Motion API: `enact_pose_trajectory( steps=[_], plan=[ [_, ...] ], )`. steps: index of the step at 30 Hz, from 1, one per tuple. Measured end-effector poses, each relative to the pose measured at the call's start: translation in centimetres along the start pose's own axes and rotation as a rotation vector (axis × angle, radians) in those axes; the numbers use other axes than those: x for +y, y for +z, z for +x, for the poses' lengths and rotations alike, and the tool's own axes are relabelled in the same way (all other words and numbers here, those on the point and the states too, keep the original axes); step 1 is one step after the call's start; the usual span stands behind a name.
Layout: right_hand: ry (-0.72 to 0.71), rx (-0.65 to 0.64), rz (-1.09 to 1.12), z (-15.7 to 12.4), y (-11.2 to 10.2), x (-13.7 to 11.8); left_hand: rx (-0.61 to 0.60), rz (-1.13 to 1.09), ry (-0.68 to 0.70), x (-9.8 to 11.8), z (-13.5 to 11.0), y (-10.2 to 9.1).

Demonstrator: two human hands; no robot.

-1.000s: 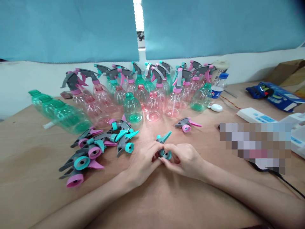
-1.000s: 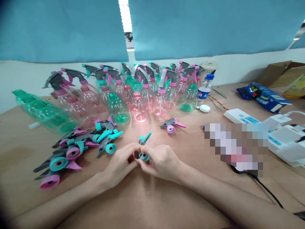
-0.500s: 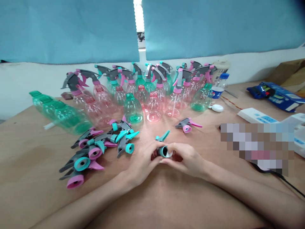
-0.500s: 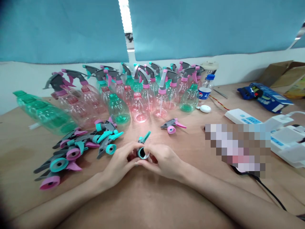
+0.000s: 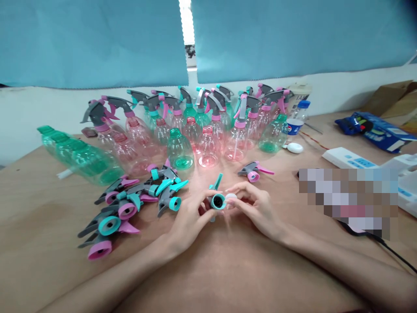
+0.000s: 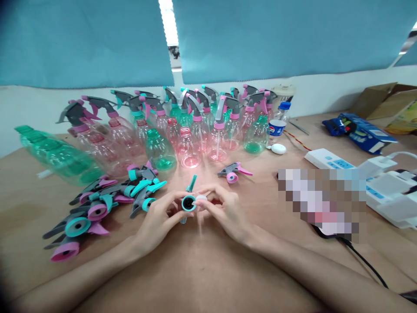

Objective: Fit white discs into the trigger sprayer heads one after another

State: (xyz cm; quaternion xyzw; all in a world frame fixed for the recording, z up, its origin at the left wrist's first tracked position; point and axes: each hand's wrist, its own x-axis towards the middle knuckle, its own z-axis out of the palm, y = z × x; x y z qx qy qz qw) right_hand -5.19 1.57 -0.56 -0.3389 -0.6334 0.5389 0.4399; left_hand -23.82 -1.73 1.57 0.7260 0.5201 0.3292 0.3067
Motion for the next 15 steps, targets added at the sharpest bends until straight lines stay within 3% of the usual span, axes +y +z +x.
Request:
enact_pose_trajectory(
  steps=[6, 15],
  plan=[
    [0.152, 0.042, 0.105, 0.52, -0.41, -0.37, 0.019, -0.039, -0.01, 0.12, 0.09, -0.04],
    [0.161, 0.01, -0.003, 0.35, -0.66, -0.52, 0.004, -0.061, -0.018, 0.12, -0.08, 0.12]
  ],
)
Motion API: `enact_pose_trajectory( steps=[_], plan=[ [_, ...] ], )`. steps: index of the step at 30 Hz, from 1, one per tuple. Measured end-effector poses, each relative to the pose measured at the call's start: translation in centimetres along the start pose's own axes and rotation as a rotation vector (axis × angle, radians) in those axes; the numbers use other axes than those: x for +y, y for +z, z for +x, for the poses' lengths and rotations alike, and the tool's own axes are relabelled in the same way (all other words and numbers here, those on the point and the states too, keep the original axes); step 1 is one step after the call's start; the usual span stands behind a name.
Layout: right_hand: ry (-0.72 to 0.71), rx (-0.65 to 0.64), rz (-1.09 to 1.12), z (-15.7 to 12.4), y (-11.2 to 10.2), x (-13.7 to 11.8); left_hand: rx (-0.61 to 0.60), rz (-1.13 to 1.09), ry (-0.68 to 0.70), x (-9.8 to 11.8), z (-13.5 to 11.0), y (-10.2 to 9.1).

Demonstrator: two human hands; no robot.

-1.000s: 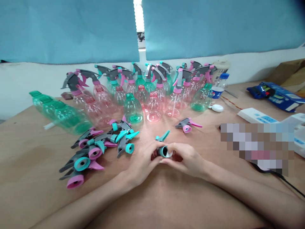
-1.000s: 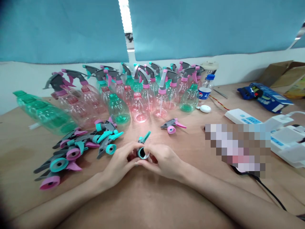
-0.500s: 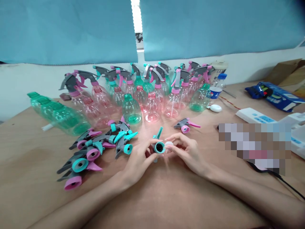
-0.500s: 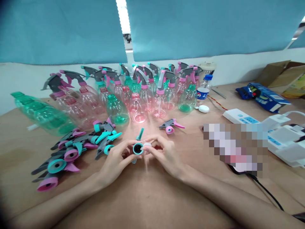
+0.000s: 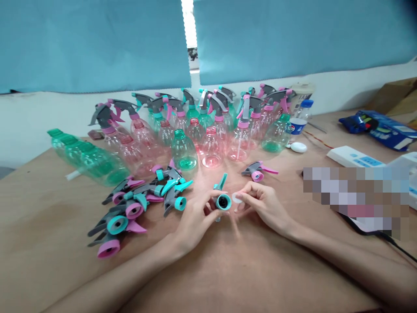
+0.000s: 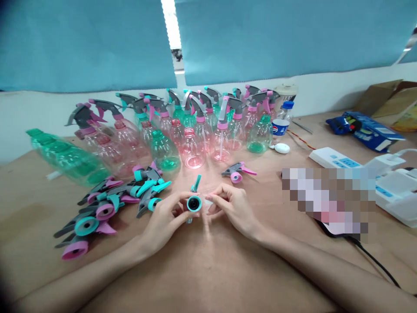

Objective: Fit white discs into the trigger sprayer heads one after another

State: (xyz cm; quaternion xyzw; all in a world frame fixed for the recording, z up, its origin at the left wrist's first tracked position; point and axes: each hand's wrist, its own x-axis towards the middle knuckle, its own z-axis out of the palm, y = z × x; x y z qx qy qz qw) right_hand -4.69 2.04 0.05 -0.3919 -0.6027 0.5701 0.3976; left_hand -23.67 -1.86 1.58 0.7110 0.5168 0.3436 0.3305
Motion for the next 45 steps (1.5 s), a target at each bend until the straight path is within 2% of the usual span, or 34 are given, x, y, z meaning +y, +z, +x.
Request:
enact_pose_trajectory(
  steps=[6, 12, 18, 22, 27, 31, 34, 40, 45],
  plan=[
    [-0.197, 0.152, -0.267, 0.6, -0.4, 0.7, -0.006, 0.014, -0.012, -0.2, -0.1, 0.1],
    [-0.225, 0.141, -0.27, 0.5, -0.3, 0.8, -0.013, 0.016, -0.001, -0.3, -0.1, 0.1],
    [-0.242, -0.001, -0.189, -0.6, 0.5, -0.5, -0.035, 0.065, 0.068, -0.3, -0.2, 0.2],
    [-0.268, -0.105, -0.23, -0.8, 0.6, -0.7, -0.073, 0.085, 0.099, -0.6, -0.3, 0.4],
    [-0.302, -0.168, -0.272, -0.8, 0.5, -0.7, -0.112, 0.075, 0.099, -0.5, -0.4, 0.3],
    [-0.475, -0.155, -0.335, -0.8, 0.4, -0.3, -0.127, 0.051, 0.106, -0.3, -0.3, 0.3],
    [-0.622, -0.124, -0.408, -0.7, 0.0, -0.2, -0.066, 0.106, 0.142, -0.2, -0.2, 0.2],
    [-0.718, 0.027, -0.54, -0.6, -0.6, -0.8, -0.021, 0.177, 0.236, 0.0, -0.2, 0.1],
    [-0.893, 0.008, -0.598, -0.8, -0.4, -1.1, 0.012, 0.183, 0.232, 0.2, -0.2, 0.0]
  ],
)
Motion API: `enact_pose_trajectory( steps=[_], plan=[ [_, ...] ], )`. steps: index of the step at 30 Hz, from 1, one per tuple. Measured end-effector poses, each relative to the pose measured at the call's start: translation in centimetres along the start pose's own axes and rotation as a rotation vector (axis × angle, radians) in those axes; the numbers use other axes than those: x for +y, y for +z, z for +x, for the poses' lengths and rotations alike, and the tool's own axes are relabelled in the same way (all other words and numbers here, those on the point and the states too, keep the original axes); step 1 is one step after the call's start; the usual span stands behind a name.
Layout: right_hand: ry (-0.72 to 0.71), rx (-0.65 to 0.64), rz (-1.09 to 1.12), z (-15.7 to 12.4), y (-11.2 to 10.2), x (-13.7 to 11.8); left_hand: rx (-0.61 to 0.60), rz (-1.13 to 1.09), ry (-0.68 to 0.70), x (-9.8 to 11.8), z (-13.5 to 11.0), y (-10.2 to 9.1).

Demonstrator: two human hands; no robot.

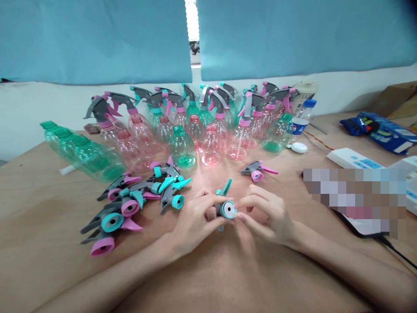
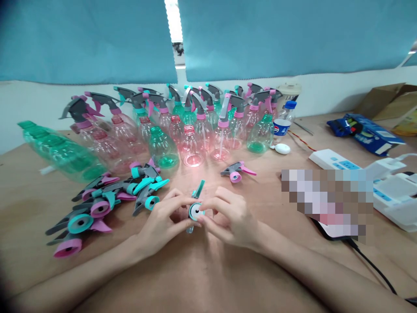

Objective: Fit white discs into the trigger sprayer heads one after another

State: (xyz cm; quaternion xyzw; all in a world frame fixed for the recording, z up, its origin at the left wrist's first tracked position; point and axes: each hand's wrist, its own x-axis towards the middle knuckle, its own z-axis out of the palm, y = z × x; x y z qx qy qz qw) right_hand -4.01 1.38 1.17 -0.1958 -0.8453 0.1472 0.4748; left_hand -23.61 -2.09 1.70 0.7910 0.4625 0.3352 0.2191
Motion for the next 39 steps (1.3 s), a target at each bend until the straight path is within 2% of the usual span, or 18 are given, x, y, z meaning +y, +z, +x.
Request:
enact_pose_trajectory(
  steps=[3, 8, 11, 18, 23, 39],
  plan=[
    [0.004, -0.037, 0.007, 0.1, 0.0, 0.0, 0.013, -0.011, 0.02, 0.1, 0.0, 0.0],
    [0.041, -0.178, 0.017, 0.1, 0.0, 0.5, -0.006, 0.012, 0.05, 0.1, 0.1, -0.1],
    [0.037, -0.202, 0.013, 0.2, 0.0, 0.6, -0.014, 0.032, 0.072, -0.1, 0.1, -0.1],
    [-0.019, -0.324, -0.133, 0.6, -0.5, 0.1, -0.04, 0.143, 0.182, -0.6, -0.2, 0.4],
    [-0.052, -0.303, -0.204, 0.9, -0.9, -0.1, -0.037, 0.164, 0.167, -0.4, -0.2, 0.2],
    [-0.021, -0.313, -0.154, 0.5, -0.7, 0.4, -0.046, 0.127, 0.119, -0.7, -0.1, 0.2]
  ],
)
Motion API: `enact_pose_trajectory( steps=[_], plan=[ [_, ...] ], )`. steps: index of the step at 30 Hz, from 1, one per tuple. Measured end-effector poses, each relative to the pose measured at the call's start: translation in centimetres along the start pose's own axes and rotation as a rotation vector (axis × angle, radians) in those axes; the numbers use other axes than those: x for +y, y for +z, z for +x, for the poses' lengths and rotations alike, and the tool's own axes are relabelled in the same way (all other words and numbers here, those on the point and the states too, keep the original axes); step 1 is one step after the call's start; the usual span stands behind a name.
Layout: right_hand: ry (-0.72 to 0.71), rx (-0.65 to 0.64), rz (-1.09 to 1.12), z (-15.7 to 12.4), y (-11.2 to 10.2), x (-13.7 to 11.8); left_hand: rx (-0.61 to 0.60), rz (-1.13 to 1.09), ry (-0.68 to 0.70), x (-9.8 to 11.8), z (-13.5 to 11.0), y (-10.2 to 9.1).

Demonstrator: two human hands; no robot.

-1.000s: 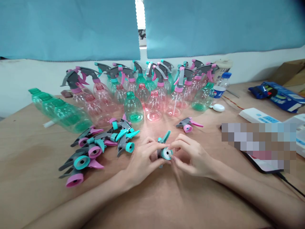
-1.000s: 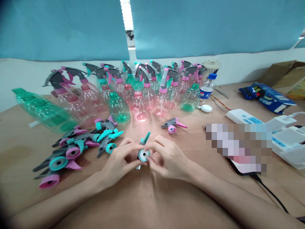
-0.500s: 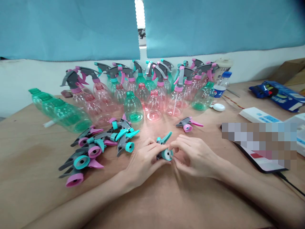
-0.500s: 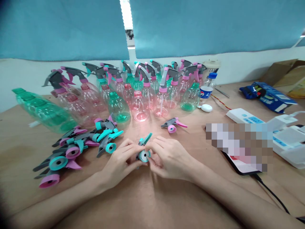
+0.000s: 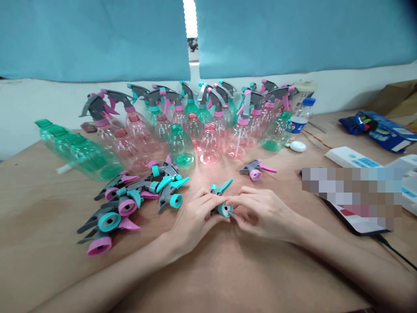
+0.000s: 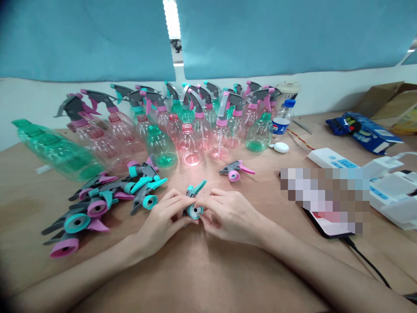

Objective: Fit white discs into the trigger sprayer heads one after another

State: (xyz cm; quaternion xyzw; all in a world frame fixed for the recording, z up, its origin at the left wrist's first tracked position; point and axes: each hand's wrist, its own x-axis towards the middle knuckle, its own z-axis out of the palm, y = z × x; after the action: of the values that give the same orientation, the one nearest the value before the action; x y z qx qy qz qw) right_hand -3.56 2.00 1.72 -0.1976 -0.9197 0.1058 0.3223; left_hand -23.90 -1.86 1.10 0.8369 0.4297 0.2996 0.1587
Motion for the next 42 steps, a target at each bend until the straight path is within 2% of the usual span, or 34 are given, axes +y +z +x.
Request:
enact_pose_trajectory(
  steps=[13, 23, 28, 30, 34, 37, 42],
  plan=[
    [0.082, -0.099, -0.001, -0.2, -0.3, 0.2, -0.038, -0.04, -0.015, 0.3, 0.2, 0.0],
    [0.046, 0.022, -0.041, -0.2, 0.8, 0.0, -0.039, -0.07, -0.019, 0.2, 0.2, 0.0],
    [0.134, 0.109, -0.03, -0.4, 1.8, -0.4, -0.033, -0.098, -0.04, 0.1, 0.0, 0.1],
    [0.154, 0.152, -0.017, -0.4, 1.7, -0.4, -0.029, -0.103, -0.051, 0.0, -0.1, 0.1],
    [0.083, 0.222, -0.002, -0.1, 0.5, 0.1, 0.009, -0.085, -0.089, 0.0, 0.0, 0.0],
    [0.046, 0.226, 0.054, -0.1, -0.1, 0.6, 0.033, -0.089, -0.09, 0.0, 0.0, -0.1],
    [0.045, 0.133, 0.128, -0.5, 0.5, 0.9, 0.031, -0.072, -0.037, -0.2, 0.0, 0.1]
  ],
)
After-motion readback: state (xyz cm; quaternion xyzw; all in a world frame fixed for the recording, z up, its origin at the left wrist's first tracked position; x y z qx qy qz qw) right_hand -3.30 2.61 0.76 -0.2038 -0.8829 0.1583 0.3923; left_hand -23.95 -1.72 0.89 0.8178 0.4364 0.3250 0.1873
